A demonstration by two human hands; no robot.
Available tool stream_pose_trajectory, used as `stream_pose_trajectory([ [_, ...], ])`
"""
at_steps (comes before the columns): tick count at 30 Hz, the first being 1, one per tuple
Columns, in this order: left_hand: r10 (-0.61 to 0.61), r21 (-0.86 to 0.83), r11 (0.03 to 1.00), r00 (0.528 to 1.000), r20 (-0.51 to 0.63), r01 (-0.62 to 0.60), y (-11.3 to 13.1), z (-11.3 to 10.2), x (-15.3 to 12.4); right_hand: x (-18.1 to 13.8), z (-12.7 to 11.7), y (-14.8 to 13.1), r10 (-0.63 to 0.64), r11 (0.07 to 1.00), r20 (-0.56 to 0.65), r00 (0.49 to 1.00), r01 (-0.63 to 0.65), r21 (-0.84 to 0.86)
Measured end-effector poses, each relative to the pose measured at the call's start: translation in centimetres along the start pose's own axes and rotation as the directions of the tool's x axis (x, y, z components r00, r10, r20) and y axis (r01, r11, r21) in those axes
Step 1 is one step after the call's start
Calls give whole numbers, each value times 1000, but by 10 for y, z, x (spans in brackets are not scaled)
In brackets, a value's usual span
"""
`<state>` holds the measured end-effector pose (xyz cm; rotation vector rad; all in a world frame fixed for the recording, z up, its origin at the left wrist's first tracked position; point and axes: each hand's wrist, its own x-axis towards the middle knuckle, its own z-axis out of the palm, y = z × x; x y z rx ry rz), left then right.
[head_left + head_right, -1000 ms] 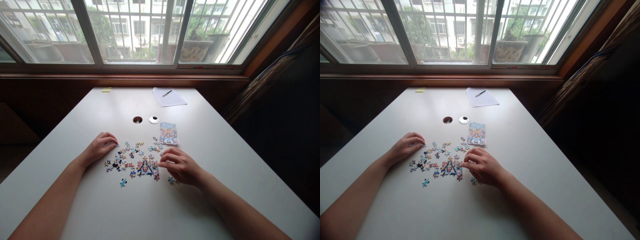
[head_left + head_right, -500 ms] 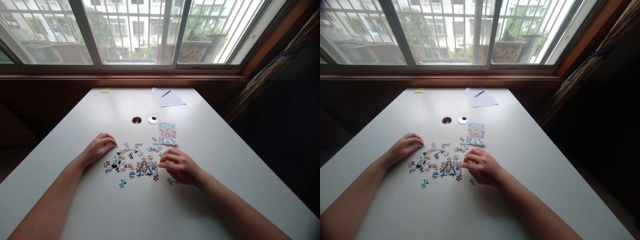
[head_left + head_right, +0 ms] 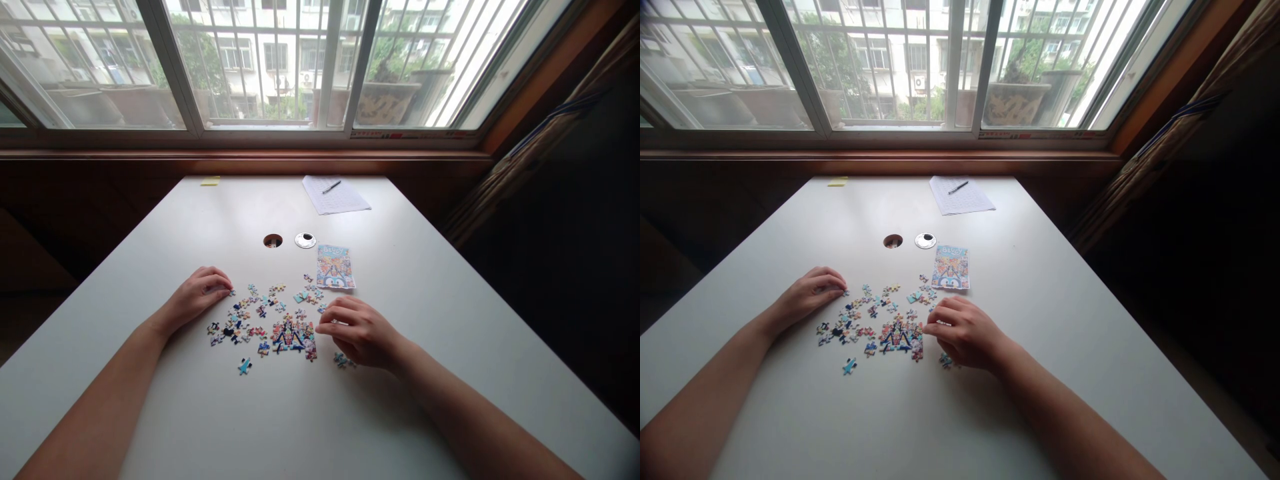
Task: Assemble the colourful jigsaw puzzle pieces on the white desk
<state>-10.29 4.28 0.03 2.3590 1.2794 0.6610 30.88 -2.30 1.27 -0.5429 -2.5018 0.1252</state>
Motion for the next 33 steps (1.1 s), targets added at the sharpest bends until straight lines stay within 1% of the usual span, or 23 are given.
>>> stream_pose_trajectory([
  [10,7,11,1000,1000,-8,-7,4,-2,0,-1,0,1,8,1000,-21,1000,-8,-4],
  [14,4,9,1000,1000,-7,-4,4,-1,0,-1,-2,1,22,1000,-74,997,-21,16],
  [17,4,6,1000,1000,-7,-4,6,-1,0,-2,-4,2,83,995,-164,983,-72,71],
  [19,3,4,1000,1000,-8,-2,7,-2,1,-4,-5,4,153,984,-241,958,-126,126],
  [21,2,2,1000,1000,-10,-2,7,-2,1,-7,-6,7,236,965,-309,921,-185,185],
  [23,-3,-3,1000,1000,-9,3,6,-1,0,-10,-6,11,310,943,-348,885,-237,235],
  [28,-40,-71,997,999,-23,39,4,-2,-1,-16,-7,19,453,887,-396,799,-359,290],
  [33,-101,-161,983,993,-57,91,7,-5,-1,-18,-6,24,524,850,-416,743,-433,299],
])
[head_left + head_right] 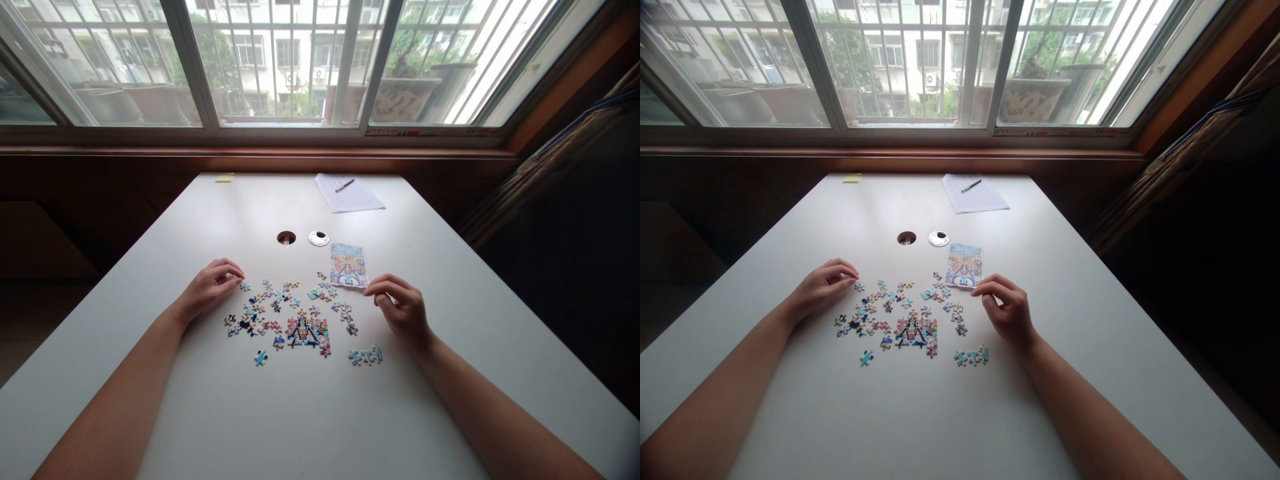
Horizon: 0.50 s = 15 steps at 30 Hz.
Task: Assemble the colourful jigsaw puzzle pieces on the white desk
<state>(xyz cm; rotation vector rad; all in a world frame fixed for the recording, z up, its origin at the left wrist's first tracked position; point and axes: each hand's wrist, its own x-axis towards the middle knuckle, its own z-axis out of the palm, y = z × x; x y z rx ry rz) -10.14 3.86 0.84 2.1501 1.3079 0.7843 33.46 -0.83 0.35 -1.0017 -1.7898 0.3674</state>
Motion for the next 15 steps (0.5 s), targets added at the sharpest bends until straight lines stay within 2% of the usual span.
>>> stream_pose_trajectory([
  [6,-27,-74,997,999,-44,24,-1,-1,0,2,1,5,40,999,-59,997,-41,-20],
  [15,-46,-46,998,997,-57,43,-1,0,2,3,5,7,9,998,-36,999,-11,-67],
])
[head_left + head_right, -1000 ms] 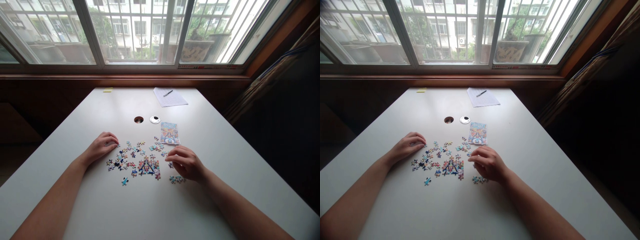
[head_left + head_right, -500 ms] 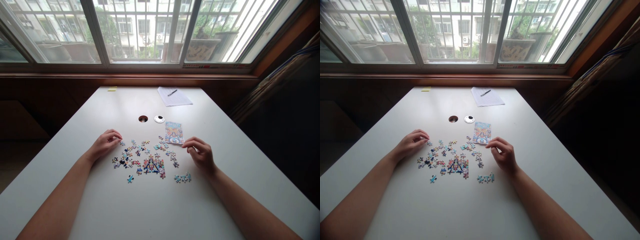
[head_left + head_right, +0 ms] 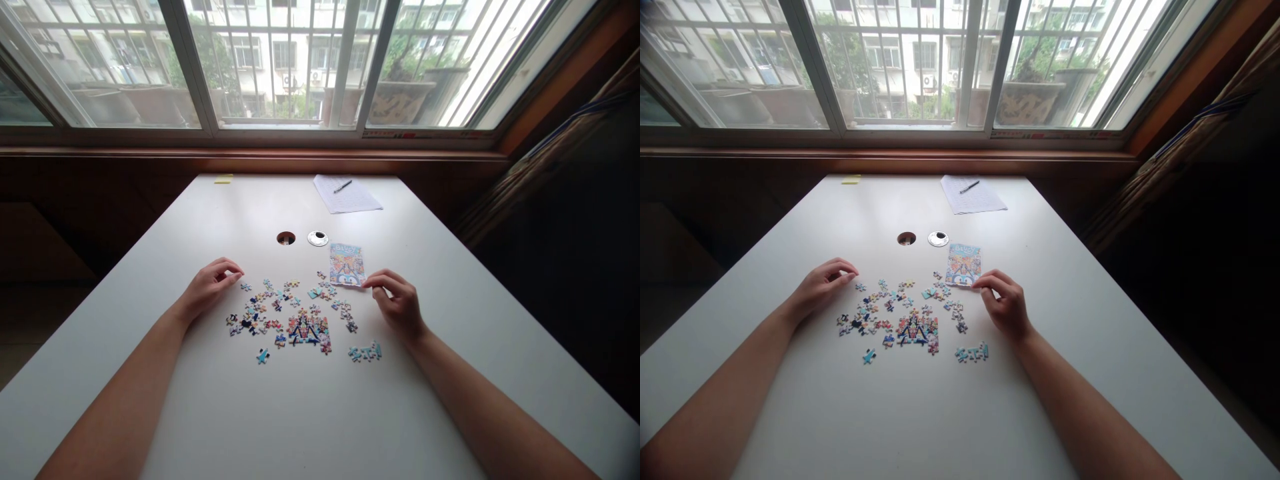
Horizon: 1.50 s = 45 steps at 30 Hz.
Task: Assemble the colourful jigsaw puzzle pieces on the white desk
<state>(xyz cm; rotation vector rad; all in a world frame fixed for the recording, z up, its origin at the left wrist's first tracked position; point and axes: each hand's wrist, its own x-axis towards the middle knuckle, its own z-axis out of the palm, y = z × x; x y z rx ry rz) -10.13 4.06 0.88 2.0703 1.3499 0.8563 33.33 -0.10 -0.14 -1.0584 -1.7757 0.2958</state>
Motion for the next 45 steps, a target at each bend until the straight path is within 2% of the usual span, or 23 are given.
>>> stream_pose_trajectory([
  [8,-24,37,999,999,-36,25,0,1,-2,3,7,-1,-74,995,62,995,77,-63],
  [13,-28,46,998,997,-65,31,0,1,-3,5,12,5,-152,955,108,983,174,-240],
  [23,17,94,996,987,-162,-2,-7,5,-4,1,18,11,-49,884,214,976,143,-446],
  [35,19,135,991,978,-207,10,-12,8,-4,0,19,6,9,847,154,988,74,-527],
  [45,2,135,991,977,-213,27,-12,9,-5,0,19,3,11,819,158,987,82,-568],
])
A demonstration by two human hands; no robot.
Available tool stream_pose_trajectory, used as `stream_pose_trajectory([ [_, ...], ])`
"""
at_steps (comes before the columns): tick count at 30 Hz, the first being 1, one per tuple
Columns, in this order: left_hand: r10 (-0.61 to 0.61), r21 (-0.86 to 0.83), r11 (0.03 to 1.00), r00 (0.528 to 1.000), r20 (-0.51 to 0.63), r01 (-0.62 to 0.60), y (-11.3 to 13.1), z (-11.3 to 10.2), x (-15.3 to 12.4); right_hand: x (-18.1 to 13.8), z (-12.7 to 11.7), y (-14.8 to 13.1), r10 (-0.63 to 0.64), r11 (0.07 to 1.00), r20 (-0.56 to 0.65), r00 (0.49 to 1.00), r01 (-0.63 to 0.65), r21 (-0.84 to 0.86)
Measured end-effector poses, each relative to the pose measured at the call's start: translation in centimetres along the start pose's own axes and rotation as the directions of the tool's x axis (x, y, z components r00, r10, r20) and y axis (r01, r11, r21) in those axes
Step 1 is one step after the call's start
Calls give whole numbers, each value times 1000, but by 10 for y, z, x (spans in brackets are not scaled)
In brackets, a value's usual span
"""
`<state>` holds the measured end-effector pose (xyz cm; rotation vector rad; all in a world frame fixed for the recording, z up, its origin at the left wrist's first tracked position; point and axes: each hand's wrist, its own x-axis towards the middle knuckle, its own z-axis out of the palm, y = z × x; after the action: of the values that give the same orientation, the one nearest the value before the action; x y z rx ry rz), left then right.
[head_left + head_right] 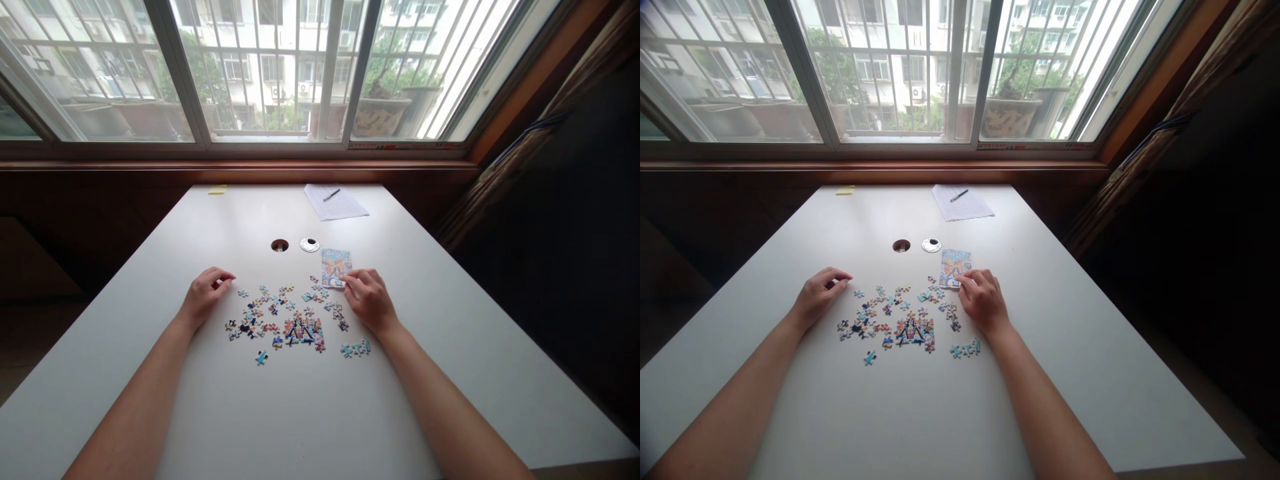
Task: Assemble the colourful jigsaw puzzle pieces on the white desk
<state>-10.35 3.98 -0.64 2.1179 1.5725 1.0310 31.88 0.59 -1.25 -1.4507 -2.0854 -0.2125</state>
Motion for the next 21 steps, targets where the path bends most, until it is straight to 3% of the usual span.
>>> stream_pose_trajectory([
  [5,7,1,1000,1000,3,-7,1,0,0,11,-4,-9,23,999,37,999,-21,-49],
  [15,-13,-13,1000,999,-29,12,2,-3,-1,51,0,-43,20,998,296,955,-2,-61],
  [21,-29,-22,999,999,-38,28,2,-3,-2,59,7,-50,44,998,357,933,-25,-57],
])
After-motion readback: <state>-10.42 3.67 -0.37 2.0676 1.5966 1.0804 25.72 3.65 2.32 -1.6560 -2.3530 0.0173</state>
